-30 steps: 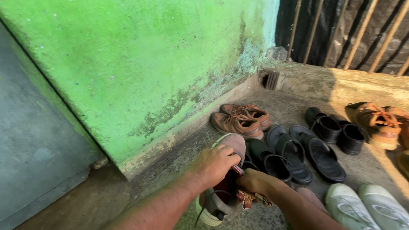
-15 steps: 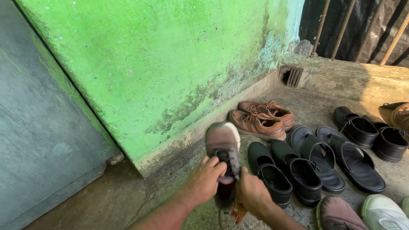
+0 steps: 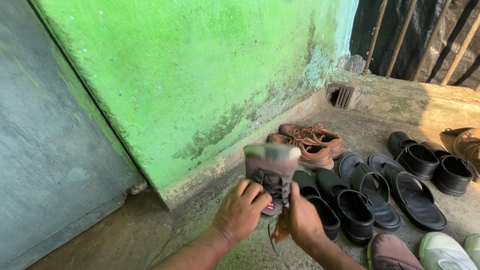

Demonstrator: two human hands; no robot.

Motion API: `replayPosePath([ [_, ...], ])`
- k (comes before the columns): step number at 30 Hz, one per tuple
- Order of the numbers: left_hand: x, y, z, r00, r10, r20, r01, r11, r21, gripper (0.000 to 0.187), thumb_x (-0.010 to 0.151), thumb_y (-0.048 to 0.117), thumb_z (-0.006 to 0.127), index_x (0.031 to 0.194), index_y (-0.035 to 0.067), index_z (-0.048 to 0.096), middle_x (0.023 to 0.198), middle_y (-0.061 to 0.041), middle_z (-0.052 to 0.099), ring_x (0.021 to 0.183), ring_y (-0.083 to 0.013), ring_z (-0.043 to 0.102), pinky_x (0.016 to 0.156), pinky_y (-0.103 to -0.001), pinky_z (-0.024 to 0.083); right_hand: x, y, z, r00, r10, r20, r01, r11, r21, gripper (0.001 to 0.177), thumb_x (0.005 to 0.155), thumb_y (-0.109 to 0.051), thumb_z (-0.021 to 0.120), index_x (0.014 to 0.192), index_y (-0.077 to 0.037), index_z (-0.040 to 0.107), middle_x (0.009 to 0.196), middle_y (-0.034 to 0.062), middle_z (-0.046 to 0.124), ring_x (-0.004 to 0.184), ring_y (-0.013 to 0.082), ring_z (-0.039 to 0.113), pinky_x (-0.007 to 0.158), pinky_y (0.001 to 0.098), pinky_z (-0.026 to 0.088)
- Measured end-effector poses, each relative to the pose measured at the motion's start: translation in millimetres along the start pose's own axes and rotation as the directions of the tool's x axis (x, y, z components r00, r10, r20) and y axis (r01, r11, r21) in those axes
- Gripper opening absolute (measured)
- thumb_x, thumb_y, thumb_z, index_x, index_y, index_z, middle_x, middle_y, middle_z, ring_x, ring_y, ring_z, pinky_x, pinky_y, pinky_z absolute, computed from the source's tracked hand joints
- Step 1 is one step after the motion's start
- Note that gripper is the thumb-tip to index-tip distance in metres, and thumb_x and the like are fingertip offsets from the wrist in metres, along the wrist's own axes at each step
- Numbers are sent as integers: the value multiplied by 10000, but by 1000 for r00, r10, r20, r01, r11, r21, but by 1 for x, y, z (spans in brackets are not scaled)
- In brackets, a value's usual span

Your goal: Cleaning shoes with a cloth, tying laces, and preparing socks.

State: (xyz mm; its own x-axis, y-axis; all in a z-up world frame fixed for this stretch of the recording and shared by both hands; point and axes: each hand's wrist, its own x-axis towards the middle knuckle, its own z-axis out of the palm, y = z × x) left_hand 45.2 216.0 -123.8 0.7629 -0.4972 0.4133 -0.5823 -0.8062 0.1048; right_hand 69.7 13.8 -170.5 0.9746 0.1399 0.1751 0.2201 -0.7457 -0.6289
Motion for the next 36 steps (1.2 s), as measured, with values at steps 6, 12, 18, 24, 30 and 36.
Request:
replayPosePath([
  [6,6,-5,-43,876,389,-286,-276,889,364,314,844,196,659,1147,116,679,1273,-92,613,1271,-308,539,1145,-487,415,23,-6,-23,713,-608,-350,616,781,-103,307,853,-102,658,1150,-29,656,1103,215,714,985,379,679,811,401,551],
  [12,4,-11,-54,870,376,-320,-309,920,241,409,866,205,657,1255,81,679,1317,-104,652,1297,-308,563,1173,-492,386,41,-12,-26,995,-94,34,-32,19,999,456,915,-144,637,1336,30,617,1258,143,701,1070,207,671,917,371,564],
  [18,5,-10,-54,867,368,-336,-300,924,238,404,877,200,652,1263,84,678,1344,-98,643,1316,-300,556,1192,-491,377,41,-12,-26,948,-259,-187,312,620,720,482,874,-115,699,1328,11,598,1259,125,712,1102,178,649,936,341,555],
  [24,-7,-8,-15,959,262,-107,-224,934,280,236,851,144,693,1079,99,653,1209,-63,593,1197,-287,563,1062,-457,482,8,-19,9,930,192,313,-322,836,444,499,1104,-309,268,1427,33,433,1008,387,761,975,476,736,864,474,616],
  [30,-12,-4,-5,839,-290,460,345,938,-39,143,931,82,656,1046,157,615,1141,-35,556,1101,-224,550,912,-431,543,2,27,53,960,-173,219,203,972,-122,577,903,-92,573,1391,61,307,1002,244,677,990,436,656,834,518,516],
  [36,-12,-6,7,985,-90,147,89,996,14,271,890,-9,627,1113,146,629,1157,-82,561,1094,-271,552,797,-404,564,7,19,33,991,-121,54,121,993,-1,521,842,-77,591,1277,37,328,917,258,641,873,478,650,725,544,511],
])
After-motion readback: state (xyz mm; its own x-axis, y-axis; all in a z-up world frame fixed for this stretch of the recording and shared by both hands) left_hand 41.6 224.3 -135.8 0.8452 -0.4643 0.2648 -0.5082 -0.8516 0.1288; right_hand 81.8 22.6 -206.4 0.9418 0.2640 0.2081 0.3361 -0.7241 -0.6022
